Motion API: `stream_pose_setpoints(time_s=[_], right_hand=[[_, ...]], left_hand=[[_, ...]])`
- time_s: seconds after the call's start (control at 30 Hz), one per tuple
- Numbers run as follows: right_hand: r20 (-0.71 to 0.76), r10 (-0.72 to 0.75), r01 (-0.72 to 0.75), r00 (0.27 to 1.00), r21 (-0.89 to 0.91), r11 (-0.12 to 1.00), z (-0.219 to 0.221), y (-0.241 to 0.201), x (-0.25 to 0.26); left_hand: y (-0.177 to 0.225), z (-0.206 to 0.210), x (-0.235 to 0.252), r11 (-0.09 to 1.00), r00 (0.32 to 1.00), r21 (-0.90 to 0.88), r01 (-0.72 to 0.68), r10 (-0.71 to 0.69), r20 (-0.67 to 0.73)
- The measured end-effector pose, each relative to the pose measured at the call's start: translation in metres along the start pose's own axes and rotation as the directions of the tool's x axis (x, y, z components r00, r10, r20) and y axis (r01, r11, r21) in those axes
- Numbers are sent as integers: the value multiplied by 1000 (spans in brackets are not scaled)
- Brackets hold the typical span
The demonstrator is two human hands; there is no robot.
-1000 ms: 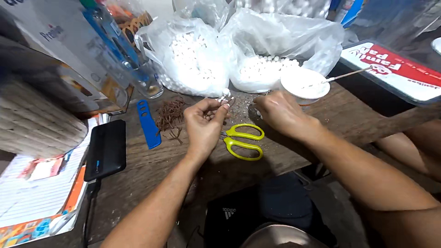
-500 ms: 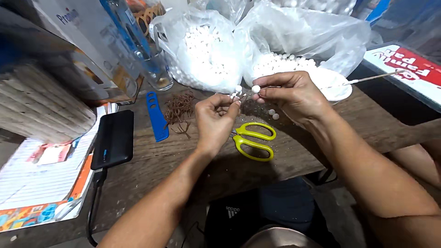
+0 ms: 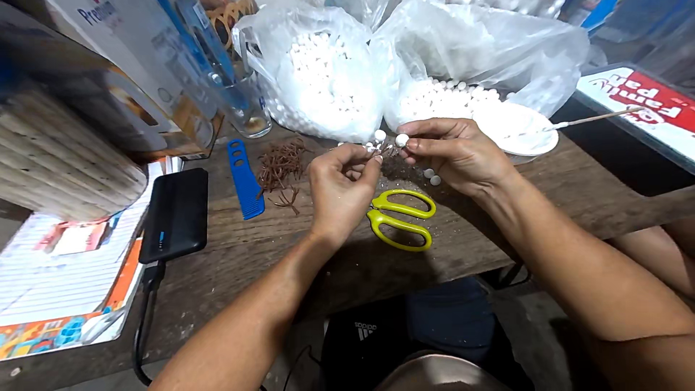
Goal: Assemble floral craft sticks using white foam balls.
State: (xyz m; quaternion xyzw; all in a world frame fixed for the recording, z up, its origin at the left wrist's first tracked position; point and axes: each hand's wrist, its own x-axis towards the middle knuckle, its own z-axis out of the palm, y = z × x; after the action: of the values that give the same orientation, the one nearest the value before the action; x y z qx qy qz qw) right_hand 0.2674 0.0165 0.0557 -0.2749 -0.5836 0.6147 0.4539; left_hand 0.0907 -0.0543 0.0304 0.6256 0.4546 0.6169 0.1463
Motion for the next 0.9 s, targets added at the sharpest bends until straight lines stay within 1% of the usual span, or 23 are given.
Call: stream_pose_setpoints(time_s=[0.1, 0.2, 0.33, 0.63, 0.9], right_hand=[[-17, -104, 103, 994, -54, 993, 1, 4, 0], [0, -188, 187, 982, -86, 979, 1, 7, -1], [0, -214, 212, 977, -118, 970, 3, 6, -2], [17, -254, 253, 967, -187, 949, 3, 8, -2], [69, -358, 361, 931, -323, 875, 2, 9, -2]], left_hand=[[0, 0, 0, 1000, 1000, -3, -1, 1, -3], [1, 1, -1, 1000, 1000, 11, -6, 6, -5], [-1, 2, -1, 999, 999, 39, -37, 37, -12], [-1, 2, -1, 997, 999, 64, -41, 42, -17], [-1, 1, -2, 986, 997, 154, -69, 71, -7]])
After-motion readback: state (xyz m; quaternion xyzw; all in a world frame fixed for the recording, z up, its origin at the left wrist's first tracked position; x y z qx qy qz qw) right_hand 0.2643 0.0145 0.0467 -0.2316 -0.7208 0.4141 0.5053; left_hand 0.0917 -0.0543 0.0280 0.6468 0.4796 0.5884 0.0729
